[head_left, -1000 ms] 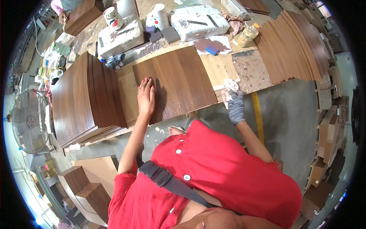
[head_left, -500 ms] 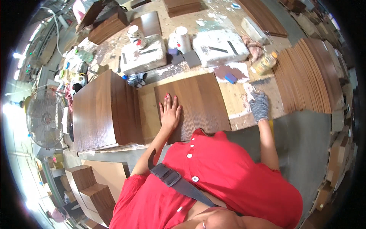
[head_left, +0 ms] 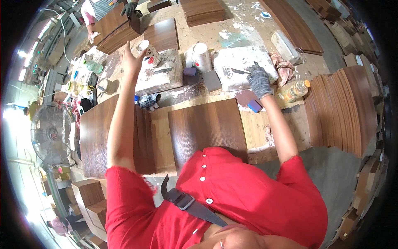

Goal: The person polishes several flat wooden panels at a factory workbench by hand using a cloth to wipe the surface, then applying a liquid from a bottle, and smooths out the surface with a small hand sander block.

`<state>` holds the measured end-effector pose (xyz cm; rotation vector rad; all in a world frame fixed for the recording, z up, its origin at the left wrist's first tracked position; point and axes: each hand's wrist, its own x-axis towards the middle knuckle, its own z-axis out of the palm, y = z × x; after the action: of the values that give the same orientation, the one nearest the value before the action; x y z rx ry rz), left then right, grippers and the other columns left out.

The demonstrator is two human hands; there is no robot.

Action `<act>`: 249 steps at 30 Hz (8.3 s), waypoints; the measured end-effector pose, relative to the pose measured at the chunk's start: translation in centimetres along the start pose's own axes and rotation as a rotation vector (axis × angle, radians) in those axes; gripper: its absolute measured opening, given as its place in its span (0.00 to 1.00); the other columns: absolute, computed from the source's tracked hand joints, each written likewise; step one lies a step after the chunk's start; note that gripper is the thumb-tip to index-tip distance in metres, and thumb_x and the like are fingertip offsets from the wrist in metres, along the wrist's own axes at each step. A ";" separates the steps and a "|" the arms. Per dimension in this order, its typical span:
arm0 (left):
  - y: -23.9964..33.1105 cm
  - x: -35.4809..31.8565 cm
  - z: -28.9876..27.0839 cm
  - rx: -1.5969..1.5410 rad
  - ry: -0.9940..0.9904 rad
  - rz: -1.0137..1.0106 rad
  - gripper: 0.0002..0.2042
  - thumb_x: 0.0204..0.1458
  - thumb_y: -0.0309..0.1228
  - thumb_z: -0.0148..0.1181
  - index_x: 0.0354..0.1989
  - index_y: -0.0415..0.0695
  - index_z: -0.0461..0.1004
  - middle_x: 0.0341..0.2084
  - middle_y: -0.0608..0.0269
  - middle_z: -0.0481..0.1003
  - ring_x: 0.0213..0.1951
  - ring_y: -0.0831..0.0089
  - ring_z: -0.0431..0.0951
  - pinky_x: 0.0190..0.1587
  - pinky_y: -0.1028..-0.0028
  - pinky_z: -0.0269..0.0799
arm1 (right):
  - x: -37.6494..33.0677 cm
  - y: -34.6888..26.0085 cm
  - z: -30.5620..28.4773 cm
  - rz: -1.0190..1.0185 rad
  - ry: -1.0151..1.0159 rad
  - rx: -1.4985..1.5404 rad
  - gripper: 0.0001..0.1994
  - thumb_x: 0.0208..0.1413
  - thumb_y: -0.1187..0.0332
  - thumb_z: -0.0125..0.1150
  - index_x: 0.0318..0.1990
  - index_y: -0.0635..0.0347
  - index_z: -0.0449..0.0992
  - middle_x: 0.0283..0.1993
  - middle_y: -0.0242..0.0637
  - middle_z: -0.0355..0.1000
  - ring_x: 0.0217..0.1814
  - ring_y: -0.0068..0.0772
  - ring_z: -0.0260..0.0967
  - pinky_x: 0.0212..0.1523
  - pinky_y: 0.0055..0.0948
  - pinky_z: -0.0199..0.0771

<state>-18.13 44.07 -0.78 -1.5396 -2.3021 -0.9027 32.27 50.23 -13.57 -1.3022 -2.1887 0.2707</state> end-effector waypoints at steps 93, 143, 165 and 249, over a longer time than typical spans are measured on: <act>-15.0 -6.5 -11.0 -0.864 0.148 -0.521 0.28 0.64 0.55 0.49 0.59 0.45 0.76 0.37 0.65 0.78 0.35 0.77 0.75 0.40 0.76 0.68 | -14.5 -3.5 4.1 0.626 0.007 0.895 0.13 0.65 0.74 0.53 0.55 0.61 0.75 0.52 0.29 0.75 0.40 0.12 0.68 0.37 0.15 0.73; -15.3 -6.4 -9.2 -1.077 0.187 -0.297 0.22 0.64 0.50 0.50 0.51 0.42 0.72 0.33 0.62 0.74 0.31 0.72 0.73 0.31 0.73 0.71 | -15.4 -5.5 6.4 0.078 0.114 0.264 0.17 0.57 0.83 0.49 0.50 0.66 0.80 0.47 0.38 0.77 0.51 0.32 0.74 0.51 0.28 0.73; -16.7 -6.3 -10.1 -0.896 0.176 -0.508 0.29 0.64 0.54 0.50 0.60 0.41 0.74 0.46 0.62 0.77 0.43 0.73 0.76 0.52 0.74 0.68 | -16.2 -5.6 7.9 0.300 0.250 0.141 0.18 0.51 0.85 0.57 0.49 0.61 0.80 0.43 0.39 0.72 0.47 0.37 0.69 0.52 0.34 0.69; -3.3 0.4 6.9 0.120 -0.135 -0.087 0.51 0.50 0.55 0.68 0.71 0.32 0.48 0.58 0.25 0.64 0.63 0.35 0.64 0.62 0.52 0.64 | -16.0 -5.6 6.7 0.368 0.385 0.263 0.13 0.58 0.72 0.64 0.51 0.57 0.79 0.50 0.42 0.70 0.54 0.44 0.68 0.59 0.41 0.67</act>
<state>-20.30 47.68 -7.19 -1.5032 -2.4851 -0.6854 30.06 34.48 -22.43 -1.4590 -1.5349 0.3974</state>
